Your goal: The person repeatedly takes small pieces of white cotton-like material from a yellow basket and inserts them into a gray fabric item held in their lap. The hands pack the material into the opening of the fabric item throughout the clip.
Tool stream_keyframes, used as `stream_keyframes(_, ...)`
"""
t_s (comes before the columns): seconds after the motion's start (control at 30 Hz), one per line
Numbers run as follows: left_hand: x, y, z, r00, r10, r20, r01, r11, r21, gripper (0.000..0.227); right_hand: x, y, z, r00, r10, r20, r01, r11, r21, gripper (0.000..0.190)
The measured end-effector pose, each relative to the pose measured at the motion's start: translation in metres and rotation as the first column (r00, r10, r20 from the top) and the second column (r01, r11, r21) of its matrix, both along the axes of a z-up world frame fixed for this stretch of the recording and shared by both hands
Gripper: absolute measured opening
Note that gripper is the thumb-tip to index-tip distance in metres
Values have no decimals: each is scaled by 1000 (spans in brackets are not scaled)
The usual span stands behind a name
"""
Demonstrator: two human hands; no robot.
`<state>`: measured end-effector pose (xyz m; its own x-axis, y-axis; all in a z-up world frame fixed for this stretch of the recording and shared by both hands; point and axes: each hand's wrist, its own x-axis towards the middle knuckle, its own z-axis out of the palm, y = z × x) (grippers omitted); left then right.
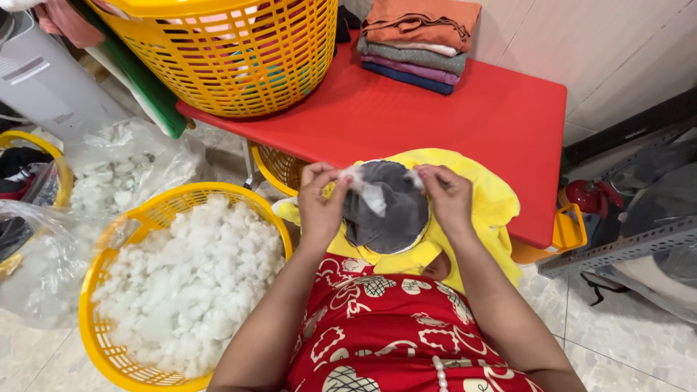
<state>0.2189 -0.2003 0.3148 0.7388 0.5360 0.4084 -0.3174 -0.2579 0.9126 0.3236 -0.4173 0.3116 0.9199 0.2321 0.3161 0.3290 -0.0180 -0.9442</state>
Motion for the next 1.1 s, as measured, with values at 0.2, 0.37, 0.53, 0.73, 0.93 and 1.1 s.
stream_keyframes(0.2,0,15,-13,979,-140,145,180,931,-318,15,-14,7,14,988,122,-96,-105,981,163,18)
stream_keyframes(0.37,-2,-6,-13,952,-305,7,276,851,-447,27,-36,34,31,979,196,59,-201,974,100,15)
stream_keyframes(0.53,-13,-26,-11,911,-409,55,387,801,-457,37,-59,41,41,903,247,351,-134,940,-315,29)
stream_keyframes(0.73,-8,-14,-20,940,-339,41,317,822,-473,29,-54,34,45,933,274,235,-217,946,-240,32)
stream_keyframes(0.93,-16,-5,-32,961,-276,0,256,891,-375,20,-50,19,45,897,371,241,-241,866,-439,28)
stream_keyframes(1.1,-24,-21,-17,911,-315,-268,259,940,-223,30,-48,27,37,870,278,407,42,781,-623,22)
